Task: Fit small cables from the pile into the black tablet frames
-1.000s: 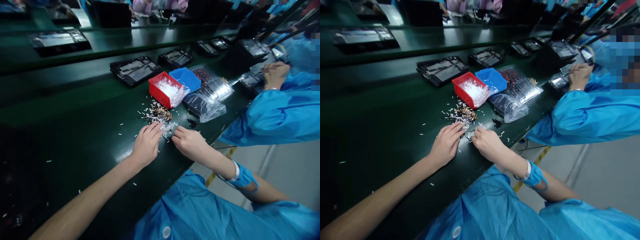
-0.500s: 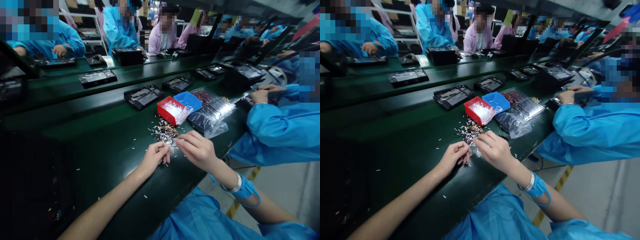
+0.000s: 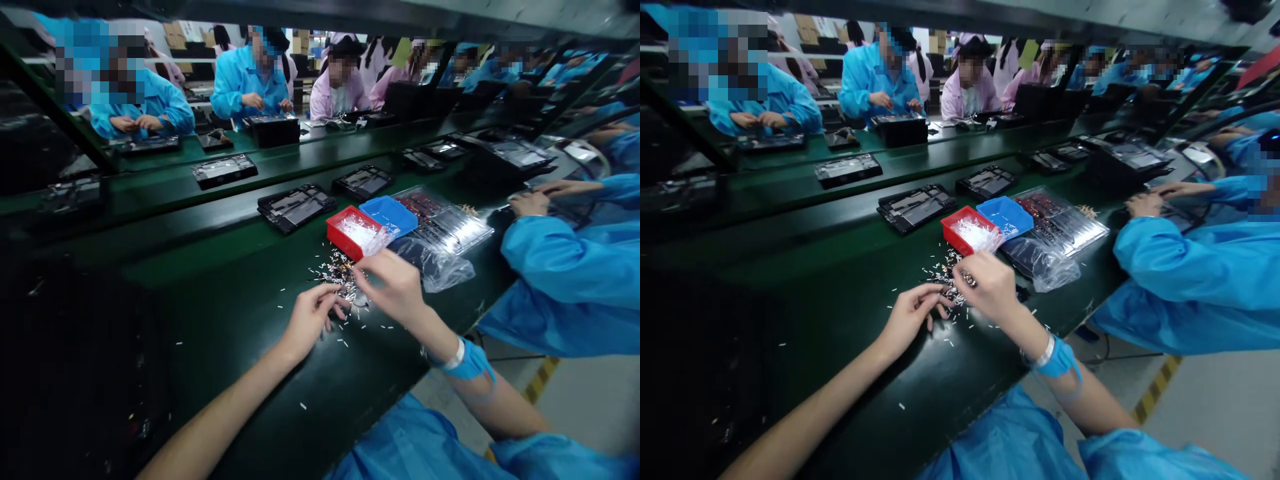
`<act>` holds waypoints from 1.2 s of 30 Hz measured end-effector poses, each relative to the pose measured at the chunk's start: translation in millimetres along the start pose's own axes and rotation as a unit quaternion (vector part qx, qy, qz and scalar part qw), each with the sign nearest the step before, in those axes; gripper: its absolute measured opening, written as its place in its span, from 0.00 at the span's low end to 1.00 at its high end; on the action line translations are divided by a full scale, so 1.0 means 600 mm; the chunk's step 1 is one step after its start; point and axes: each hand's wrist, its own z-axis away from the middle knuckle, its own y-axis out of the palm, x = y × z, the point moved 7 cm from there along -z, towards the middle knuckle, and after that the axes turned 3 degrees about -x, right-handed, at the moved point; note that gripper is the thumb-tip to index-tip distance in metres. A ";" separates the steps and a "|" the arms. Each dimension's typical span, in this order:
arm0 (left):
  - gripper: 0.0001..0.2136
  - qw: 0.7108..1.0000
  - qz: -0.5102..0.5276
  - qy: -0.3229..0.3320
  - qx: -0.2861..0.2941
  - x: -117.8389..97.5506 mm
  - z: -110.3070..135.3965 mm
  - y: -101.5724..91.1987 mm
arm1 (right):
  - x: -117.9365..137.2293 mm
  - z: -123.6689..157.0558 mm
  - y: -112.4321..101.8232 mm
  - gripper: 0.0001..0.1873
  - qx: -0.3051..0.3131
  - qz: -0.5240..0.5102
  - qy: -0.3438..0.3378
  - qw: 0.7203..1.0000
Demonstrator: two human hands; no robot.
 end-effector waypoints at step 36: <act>0.29 0.988 -0.129 0.007 -0.087 0.007 -0.052 -0.086 | 0.006 0.021 0.078 0.07 0.017 -0.147 -0.047 0.988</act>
